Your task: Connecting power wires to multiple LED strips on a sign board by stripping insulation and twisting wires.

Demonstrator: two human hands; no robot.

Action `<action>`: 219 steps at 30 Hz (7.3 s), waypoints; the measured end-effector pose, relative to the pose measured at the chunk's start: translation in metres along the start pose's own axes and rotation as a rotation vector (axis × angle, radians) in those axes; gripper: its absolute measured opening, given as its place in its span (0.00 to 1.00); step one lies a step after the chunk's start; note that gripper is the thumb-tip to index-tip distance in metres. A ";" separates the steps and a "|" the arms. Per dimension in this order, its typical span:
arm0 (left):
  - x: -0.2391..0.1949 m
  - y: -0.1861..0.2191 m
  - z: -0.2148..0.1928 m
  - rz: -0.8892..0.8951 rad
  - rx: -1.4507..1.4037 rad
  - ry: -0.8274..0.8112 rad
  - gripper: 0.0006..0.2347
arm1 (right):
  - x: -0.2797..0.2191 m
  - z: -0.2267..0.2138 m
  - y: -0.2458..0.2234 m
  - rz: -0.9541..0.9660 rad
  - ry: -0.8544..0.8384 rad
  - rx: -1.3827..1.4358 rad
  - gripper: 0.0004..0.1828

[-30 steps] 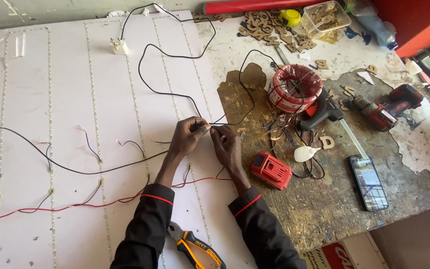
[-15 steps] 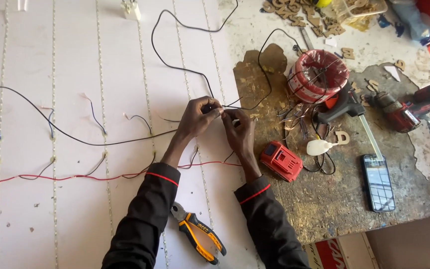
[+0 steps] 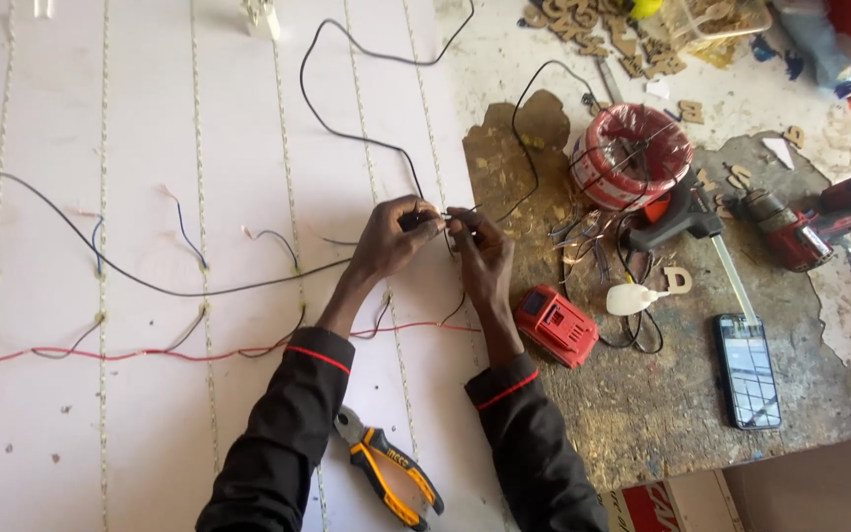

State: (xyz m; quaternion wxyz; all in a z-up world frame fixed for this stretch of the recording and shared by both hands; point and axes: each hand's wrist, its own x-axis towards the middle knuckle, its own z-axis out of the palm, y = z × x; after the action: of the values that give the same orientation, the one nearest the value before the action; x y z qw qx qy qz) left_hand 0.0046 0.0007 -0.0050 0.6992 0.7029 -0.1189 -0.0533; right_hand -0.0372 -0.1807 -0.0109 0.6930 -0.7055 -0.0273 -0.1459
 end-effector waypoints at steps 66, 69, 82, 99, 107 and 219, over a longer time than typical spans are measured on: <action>-0.011 0.012 0.005 0.654 0.715 0.289 0.09 | 0.000 0.001 0.015 0.071 0.018 -0.010 0.09; -0.012 0.008 -0.003 0.704 0.739 0.104 0.05 | -0.001 0.002 0.004 0.102 0.081 0.034 0.10; -0.007 0.010 0.005 0.796 0.865 0.095 0.06 | 0.007 0.006 0.013 0.116 0.084 0.023 0.10; -0.010 0.007 0.004 0.644 0.865 0.121 0.06 | 0.003 0.008 0.004 0.103 0.053 -0.172 0.09; -0.007 0.008 -0.011 0.052 0.667 -0.157 0.07 | -0.001 0.005 0.009 -0.111 -0.089 -0.265 0.06; -0.009 -0.006 -0.010 0.695 0.793 0.058 0.04 | 0.009 0.005 0.017 0.024 -0.020 -0.335 0.07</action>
State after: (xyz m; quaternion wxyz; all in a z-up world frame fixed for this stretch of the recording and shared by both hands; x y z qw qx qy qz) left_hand -0.0012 0.0129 -0.0118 0.3592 0.8337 -0.3366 0.2501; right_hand -0.0239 -0.1782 -0.0250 0.5671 -0.8128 -0.0009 -0.1333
